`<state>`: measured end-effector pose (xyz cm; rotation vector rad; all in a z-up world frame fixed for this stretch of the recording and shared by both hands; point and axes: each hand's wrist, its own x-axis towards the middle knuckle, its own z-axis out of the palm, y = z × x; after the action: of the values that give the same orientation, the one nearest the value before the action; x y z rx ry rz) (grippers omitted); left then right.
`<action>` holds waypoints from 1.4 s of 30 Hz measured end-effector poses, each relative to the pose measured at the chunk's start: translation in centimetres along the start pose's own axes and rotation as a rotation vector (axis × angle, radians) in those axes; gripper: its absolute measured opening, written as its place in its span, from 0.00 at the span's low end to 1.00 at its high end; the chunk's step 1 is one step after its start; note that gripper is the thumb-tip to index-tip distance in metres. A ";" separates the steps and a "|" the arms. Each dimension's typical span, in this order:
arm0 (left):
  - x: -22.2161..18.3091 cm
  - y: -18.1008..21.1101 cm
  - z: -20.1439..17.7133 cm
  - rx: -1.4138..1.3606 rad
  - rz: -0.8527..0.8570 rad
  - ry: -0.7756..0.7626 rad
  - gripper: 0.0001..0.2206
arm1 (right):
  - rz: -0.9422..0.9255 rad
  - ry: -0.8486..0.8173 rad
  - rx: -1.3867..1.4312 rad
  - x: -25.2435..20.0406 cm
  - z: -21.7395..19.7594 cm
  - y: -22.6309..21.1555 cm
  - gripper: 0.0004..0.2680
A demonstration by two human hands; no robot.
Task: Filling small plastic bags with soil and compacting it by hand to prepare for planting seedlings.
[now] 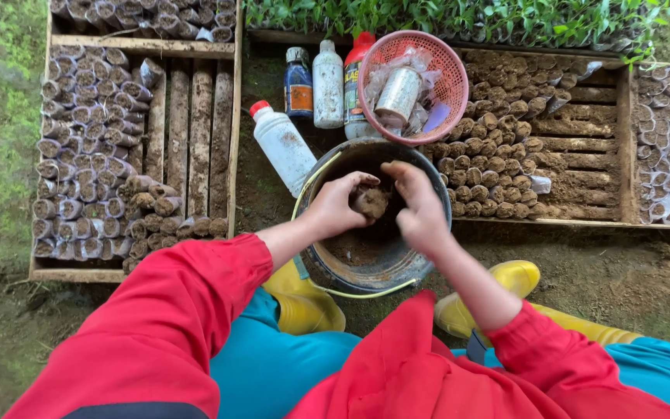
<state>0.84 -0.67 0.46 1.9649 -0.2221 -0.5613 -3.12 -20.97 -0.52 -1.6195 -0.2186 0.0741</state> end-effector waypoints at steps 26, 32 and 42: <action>-0.1 -3.2 0.9 0.087 -0.020 -0.045 0.27 | 0.515 -0.179 -0.704 1.4 -1.1 -4.0 0.07; -0.6 -1.9 0.3 0.062 -0.027 -0.079 0.25 | 0.190 -0.145 -0.622 1.2 0.2 -6.2 0.10; -0.5 -0.9 -0.1 0.068 -0.023 -0.099 0.25 | -0.085 -0.295 -0.832 -0.5 1.4 -7.7 0.26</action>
<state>0.35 0.08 -0.16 2.0097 -0.2843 -0.6746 -4.58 -19.30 6.99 -2.4228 -0.6028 0.1722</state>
